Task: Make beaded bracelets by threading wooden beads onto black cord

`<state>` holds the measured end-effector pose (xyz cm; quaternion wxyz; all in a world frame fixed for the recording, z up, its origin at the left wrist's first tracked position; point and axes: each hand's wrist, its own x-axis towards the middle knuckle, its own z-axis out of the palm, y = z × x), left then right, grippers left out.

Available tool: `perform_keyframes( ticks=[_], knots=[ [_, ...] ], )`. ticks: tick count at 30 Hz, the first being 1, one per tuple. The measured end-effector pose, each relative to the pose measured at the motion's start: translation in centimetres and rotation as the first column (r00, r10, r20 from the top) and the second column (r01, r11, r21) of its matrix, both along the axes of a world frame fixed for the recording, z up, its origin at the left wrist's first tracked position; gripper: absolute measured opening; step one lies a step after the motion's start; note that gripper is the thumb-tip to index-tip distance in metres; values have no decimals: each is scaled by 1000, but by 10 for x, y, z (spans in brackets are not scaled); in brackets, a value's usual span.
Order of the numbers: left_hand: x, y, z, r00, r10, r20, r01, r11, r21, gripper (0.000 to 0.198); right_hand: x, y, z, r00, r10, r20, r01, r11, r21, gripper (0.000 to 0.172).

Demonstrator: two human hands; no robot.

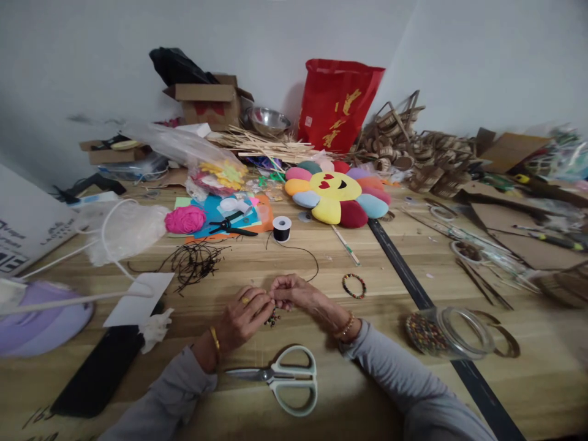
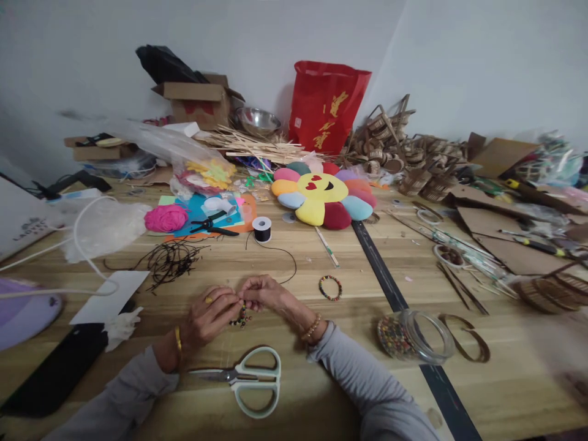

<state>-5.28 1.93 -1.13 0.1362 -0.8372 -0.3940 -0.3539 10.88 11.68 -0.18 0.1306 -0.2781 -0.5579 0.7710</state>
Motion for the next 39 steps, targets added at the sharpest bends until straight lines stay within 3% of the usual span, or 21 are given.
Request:
perform_keyframes(
  ticks=[7,14,29,35,39],
  knots=[
    [-4,9,2,999,-27,-42,26,999,-19,15,0,-2,2,998,-21,51,20,999,38,26],
    [2,11,2,991,90,95,-76,986,-147,12,0,-2,2,1000,0,21,-3,993,115,35],
    [4,9,3,951,158,266,-92,966,-243,12,-4,-4,-1,993,-115,-18,116,993,33,43],
    [5,12,4,843,208,497,49,890,-454,9,-5,-5,-1,985,-154,-83,156,987,20,41],
    [3,13,6,758,298,580,156,781,-605,11,-5,-5,-1,983,-158,-93,160,987,21,40]
  ],
)
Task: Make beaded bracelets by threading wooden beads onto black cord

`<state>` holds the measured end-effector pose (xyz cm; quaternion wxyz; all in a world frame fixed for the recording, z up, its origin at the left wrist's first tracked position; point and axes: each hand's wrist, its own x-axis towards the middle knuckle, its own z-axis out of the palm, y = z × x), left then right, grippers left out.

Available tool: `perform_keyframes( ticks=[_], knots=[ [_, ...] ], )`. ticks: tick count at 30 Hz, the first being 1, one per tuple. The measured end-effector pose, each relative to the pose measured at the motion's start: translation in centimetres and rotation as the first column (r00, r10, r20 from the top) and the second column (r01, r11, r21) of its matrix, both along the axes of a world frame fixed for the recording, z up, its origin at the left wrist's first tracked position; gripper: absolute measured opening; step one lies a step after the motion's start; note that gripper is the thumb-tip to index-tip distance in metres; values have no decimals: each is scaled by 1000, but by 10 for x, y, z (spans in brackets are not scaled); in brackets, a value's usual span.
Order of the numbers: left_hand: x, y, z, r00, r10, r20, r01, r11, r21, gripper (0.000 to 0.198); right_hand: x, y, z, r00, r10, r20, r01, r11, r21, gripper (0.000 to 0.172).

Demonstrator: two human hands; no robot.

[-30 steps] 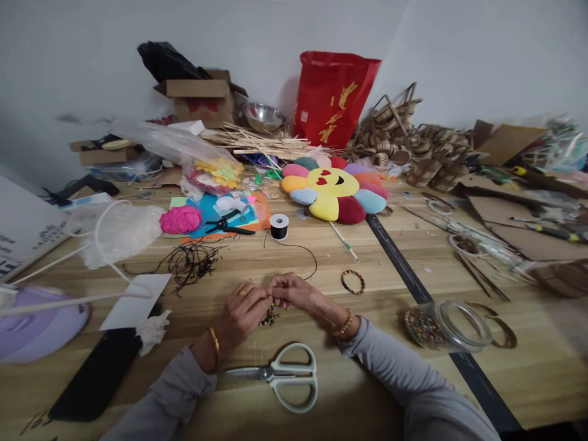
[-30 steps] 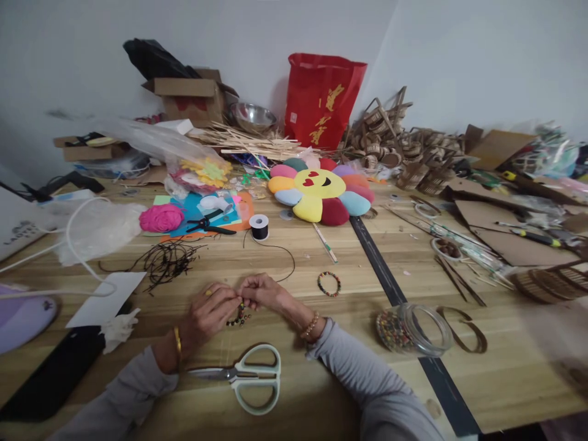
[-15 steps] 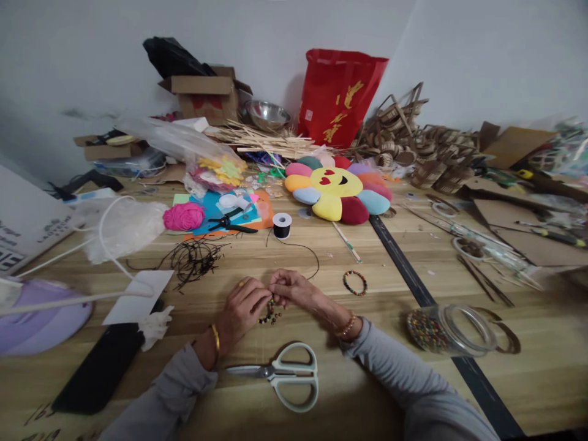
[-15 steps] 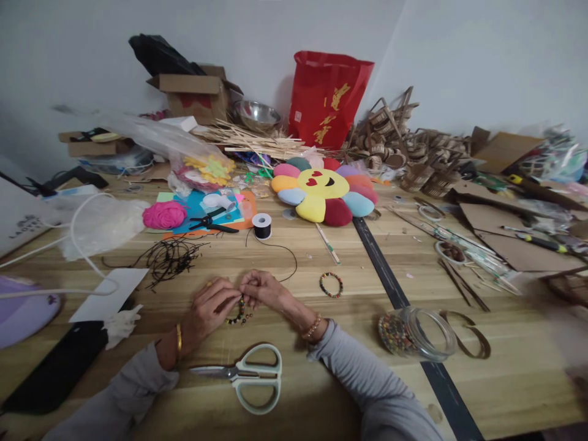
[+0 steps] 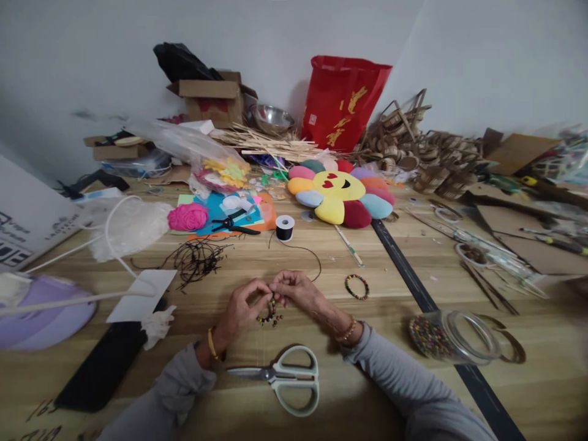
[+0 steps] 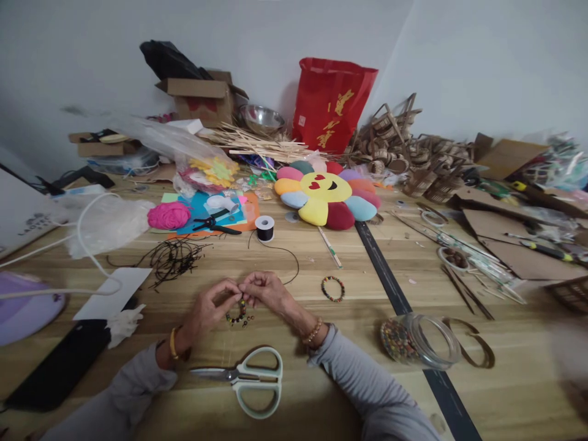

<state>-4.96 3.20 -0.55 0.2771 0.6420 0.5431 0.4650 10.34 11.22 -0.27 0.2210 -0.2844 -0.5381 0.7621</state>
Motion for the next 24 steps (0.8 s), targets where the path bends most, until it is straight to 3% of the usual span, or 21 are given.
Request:
perform_keyframes(
  ticks=[4,7,17,24],
  knots=[
    [-2,2,-1,981,-14,195,57,975,-216,16,1,-1,2,1000,-1,-13,1,999,41,42],
    [-4,5,-1,949,-24,313,122,947,-296,19,1,-3,7,1000,-5,-17,6,994,113,42],
    [-7,5,-1,874,-99,476,287,896,-339,19,1,-8,11,1000,16,-7,-14,971,237,42],
    [-8,6,-4,901,-35,432,225,890,-398,20,0,-9,6,1000,-1,14,-3,944,331,35]
  ],
)
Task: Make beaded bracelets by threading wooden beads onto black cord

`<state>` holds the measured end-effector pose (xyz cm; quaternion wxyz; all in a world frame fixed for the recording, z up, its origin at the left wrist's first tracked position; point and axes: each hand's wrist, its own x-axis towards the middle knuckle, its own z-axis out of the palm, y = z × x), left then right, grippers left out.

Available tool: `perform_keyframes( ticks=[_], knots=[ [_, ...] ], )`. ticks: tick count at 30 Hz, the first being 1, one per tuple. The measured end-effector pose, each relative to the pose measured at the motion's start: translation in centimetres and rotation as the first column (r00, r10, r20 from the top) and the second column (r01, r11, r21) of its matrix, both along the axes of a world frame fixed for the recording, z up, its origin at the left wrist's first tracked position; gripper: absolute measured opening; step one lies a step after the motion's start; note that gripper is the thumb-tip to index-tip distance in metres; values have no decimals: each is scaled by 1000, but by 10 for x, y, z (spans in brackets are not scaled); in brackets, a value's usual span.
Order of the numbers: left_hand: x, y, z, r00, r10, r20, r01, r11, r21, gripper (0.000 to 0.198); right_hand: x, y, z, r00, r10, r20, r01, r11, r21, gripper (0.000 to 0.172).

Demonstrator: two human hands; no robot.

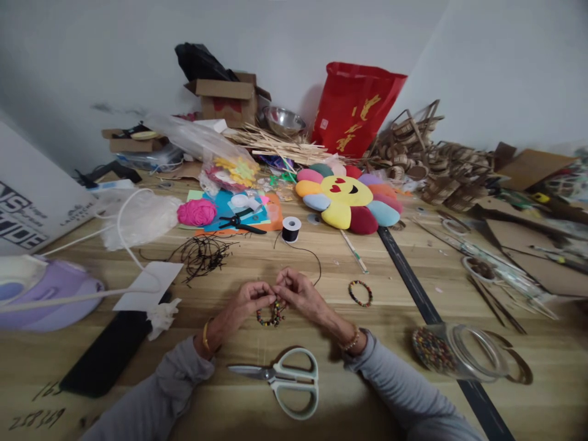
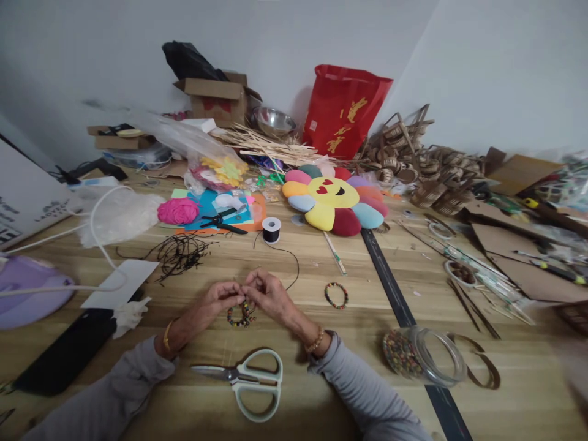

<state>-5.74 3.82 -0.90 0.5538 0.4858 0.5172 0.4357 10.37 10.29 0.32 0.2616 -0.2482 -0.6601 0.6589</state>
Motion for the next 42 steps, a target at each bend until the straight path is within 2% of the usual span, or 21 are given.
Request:
perform_keyframes(
  ticks=[4,7,11,15,19,30,37,42],
  knots=[
    [-1,0,-4,999,52,-4,-52,999,11,18,5,0,6,999,24,34,-27,996,80,27],
    [-2,0,-5,994,105,-3,-105,994,23,18,9,1,11,996,24,81,-46,959,279,18],
    [-1,1,-1,994,113,-2,-113,993,24,19,13,3,12,988,24,153,-106,824,556,7],
    [0,1,4,995,102,-8,-102,994,31,20,14,3,12,981,6,194,-142,702,697,6],
    [0,0,7,995,99,-27,-98,995,27,19,14,4,11,980,-4,198,-148,649,747,11],
    [0,1,2,993,115,3,-115,993,15,20,14,5,5,981,4,193,-155,614,774,15],
    [-2,1,-8,994,93,60,-94,995,24,17,16,4,7,973,1,229,-197,513,836,21],
    [-2,1,-11,994,100,52,-102,994,38,17,16,5,7,981,17,195,-175,521,835,23]
  ],
)
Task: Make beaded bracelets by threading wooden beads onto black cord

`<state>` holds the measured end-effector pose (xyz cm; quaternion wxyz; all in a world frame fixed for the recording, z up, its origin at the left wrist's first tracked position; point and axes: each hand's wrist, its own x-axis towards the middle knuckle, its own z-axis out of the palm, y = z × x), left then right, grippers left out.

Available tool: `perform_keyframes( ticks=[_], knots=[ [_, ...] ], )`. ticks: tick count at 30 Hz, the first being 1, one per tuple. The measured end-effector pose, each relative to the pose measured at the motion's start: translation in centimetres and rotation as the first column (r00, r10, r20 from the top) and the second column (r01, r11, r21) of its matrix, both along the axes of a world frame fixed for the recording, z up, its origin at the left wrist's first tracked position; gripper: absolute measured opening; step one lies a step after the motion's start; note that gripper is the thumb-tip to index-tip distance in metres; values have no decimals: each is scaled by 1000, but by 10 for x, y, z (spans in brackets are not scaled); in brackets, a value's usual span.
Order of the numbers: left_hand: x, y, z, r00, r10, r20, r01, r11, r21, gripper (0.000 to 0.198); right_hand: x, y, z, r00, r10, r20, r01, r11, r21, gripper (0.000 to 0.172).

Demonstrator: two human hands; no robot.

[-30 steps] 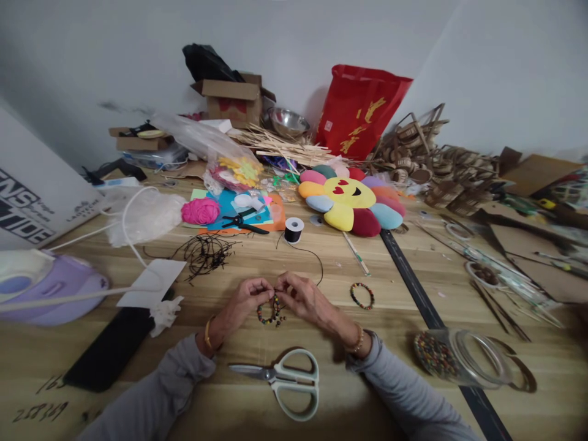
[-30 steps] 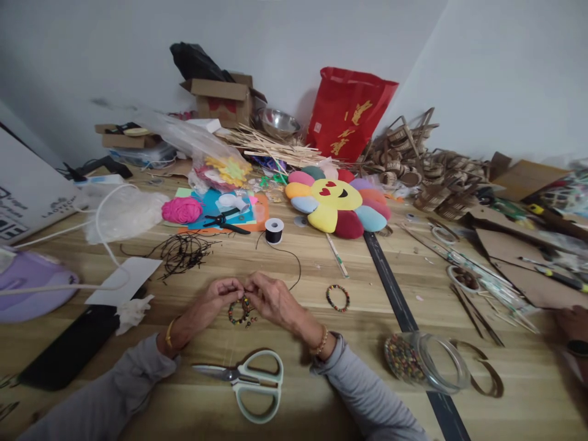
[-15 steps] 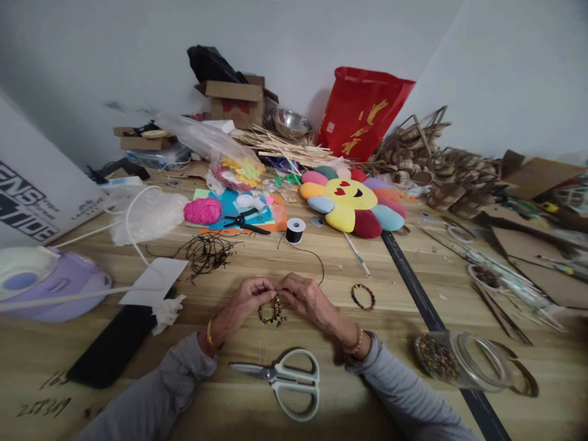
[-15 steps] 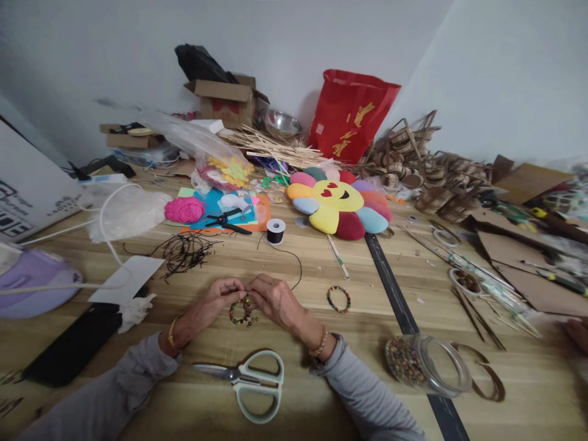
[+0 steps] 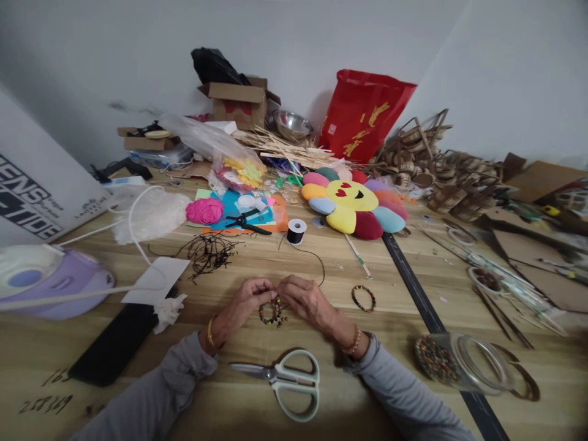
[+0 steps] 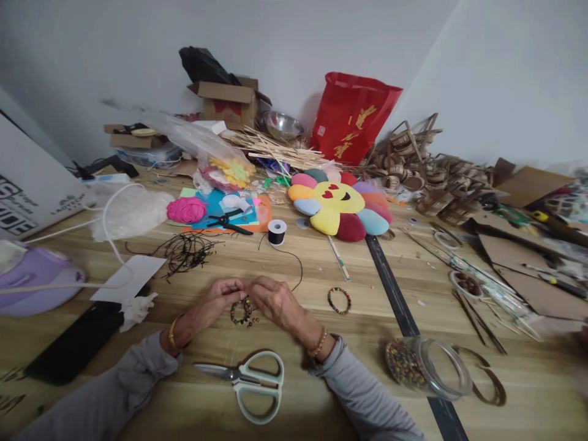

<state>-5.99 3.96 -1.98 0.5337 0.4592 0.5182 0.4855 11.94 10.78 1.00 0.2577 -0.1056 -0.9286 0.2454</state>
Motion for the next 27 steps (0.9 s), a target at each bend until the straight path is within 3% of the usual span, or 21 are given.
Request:
perform_keyframes(
  ticks=[9,14,21,27],
  knots=[
    [3,-1,10,998,44,-43,-44,999,-16,23,-2,3,-4,1000,6,-22,-9,991,-137,21],
    [4,-1,11,997,58,-57,-59,998,-18,23,-1,3,0,1000,26,1,-26,989,-147,25],
    [3,0,6,995,53,-79,-52,999,13,22,0,4,-1,1000,11,6,-10,985,-175,20],
    [6,-3,0,971,99,-216,-76,991,111,17,-1,7,-1,999,-28,31,34,971,-237,13]
  ],
)
